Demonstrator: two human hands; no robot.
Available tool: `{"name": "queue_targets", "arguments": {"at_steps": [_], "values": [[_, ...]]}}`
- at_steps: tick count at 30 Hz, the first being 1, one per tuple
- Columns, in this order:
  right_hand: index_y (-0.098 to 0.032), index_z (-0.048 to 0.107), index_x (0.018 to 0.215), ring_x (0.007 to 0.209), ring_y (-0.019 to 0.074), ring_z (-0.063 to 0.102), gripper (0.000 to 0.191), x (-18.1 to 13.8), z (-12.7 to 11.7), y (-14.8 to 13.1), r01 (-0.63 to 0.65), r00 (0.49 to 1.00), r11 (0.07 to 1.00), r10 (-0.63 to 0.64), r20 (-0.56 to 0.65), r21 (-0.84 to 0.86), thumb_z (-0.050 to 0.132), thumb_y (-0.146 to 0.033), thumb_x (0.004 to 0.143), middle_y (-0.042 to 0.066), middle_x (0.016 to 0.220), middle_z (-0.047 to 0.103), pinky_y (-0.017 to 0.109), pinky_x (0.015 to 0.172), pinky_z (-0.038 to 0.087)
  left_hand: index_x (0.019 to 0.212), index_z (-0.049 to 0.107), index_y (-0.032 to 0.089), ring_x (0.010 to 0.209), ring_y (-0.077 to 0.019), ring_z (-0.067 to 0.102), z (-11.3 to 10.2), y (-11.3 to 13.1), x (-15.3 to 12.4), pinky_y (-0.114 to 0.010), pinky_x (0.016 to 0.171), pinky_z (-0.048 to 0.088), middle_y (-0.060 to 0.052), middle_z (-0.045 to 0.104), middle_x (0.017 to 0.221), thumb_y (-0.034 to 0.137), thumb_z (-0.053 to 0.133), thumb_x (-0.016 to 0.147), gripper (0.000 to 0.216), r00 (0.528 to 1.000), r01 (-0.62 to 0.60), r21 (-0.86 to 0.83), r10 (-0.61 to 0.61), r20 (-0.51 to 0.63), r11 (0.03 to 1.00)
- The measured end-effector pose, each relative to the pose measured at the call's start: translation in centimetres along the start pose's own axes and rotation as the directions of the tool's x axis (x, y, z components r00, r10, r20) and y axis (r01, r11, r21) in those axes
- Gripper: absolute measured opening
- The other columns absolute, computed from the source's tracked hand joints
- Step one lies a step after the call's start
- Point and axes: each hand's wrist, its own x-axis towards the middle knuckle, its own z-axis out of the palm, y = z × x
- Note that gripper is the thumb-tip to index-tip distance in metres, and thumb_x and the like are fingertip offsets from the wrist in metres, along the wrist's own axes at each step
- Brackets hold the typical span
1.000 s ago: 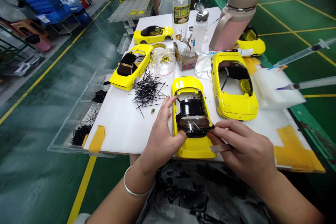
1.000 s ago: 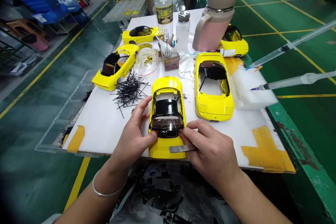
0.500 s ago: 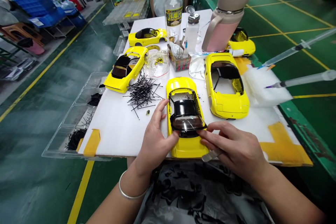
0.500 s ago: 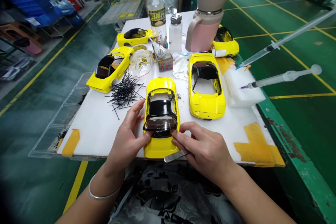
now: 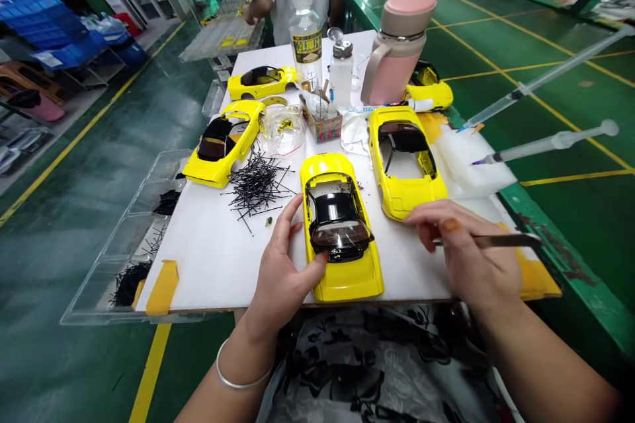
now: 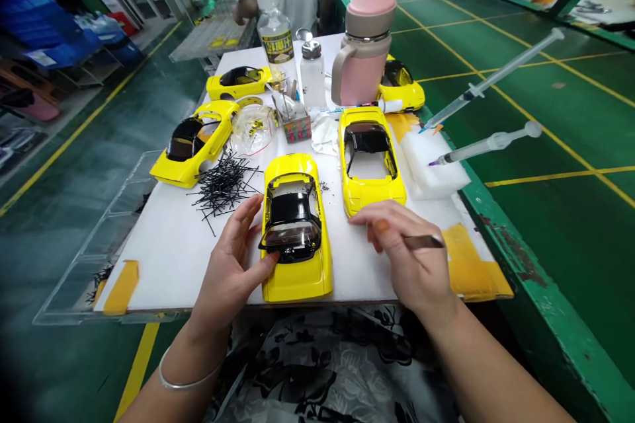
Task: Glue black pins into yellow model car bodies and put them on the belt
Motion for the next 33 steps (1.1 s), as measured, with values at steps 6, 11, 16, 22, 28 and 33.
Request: {"name": "queue_targets", "arguments": {"at_steps": [6,11,16,22,28,33], "values": [[-0.022,0.081,0.093,0.070,0.0163,0.064,0.046,-0.8,-2.2,1.0,-0.144,0.989,0.986,0.146,0.026,-0.080,0.044,-0.043,0.110,0.007,0.086,0.073,0.029,0.057,0.050,0.156,0.045,0.035,0.161,-0.0300,0.029,-0.2,0.1,0.3,-0.045,0.130,0.034,-0.005,0.038,0.171,0.049,0.073,0.090,0.073,0.999,-0.004,-0.226,-0.004,-0.038,0.974],[-0.021,0.083,0.091,0.071,0.0187,0.071,0.036,0.0,-3.4,0.6,-0.327,0.945,0.936,0.328,0.011,0.132,0.065,-0.052,0.099,0.010,0.097,0.078,0.027,0.049,0.055,0.155,0.046,0.035,0.160,-0.0296,0.033,0.4,0.5,0.4,-0.045,0.131,0.031,-0.005,0.038,0.171,0.039,0.080,0.088,0.075,0.997,0.056,-0.129,-0.063,-0.049,0.990],[-0.020,0.082,0.087,0.060,0.0171,0.070,0.019,3.6,-2.5,-0.4,-0.397,0.916,0.917,0.398,-0.042,0.035,0.087,-0.035,0.077,0.005,0.080,0.080,0.027,0.053,0.056,0.153,0.049,0.037,0.159,-0.0278,0.034,0.5,0.5,0.2,-0.040,0.131,0.033,-0.003,0.040,0.170,0.029,0.085,0.083,0.079,0.999,0.042,-0.120,-0.046,-0.029,0.992],[-0.019,0.080,0.086,0.075,0.0198,0.076,0.010,7.9,0.3,-0.1,-0.268,0.959,0.961,0.273,0.082,-0.071,0.081,-0.023,0.076,0.003,0.084,0.081,0.031,0.069,0.056,0.149,0.052,0.033,0.159,-0.0294,0.035,0.5,0.4,0.1,-0.043,0.130,0.035,-0.006,0.043,0.167,0.030,0.085,0.084,0.073,0.998,0.018,-0.090,-0.023,-0.050,0.996],[-0.018,0.080,0.083,0.072,0.0178,0.069,0.004,8.5,1.6,1.4,-0.242,0.959,0.951,0.264,0.099,-0.192,0.080,-0.019,0.079,0.003,0.083,0.080,0.031,0.067,0.047,0.142,0.058,0.034,0.155,-0.0301,0.041,0.3,0.0,-0.4,-0.042,0.125,0.042,-0.006,0.050,0.162,0.031,0.081,0.087,0.059,0.991,0.024,-0.174,-0.047,-0.127,0.984],[-0.020,0.082,0.082,0.067,0.0162,0.064,0.004,8.2,1.8,1.8,-0.248,0.957,0.941,0.274,0.091,-0.231,0.080,-0.018,0.080,0.002,0.080,0.079,0.031,0.064,0.043,0.138,0.062,0.034,0.151,-0.0280,0.047,0.5,-0.2,-0.6,-0.036,0.122,0.046,-0.006,0.055,0.157,0.030,0.081,0.088,0.054,0.984,0.028,-0.201,-0.062,-0.165,0.979]]}}
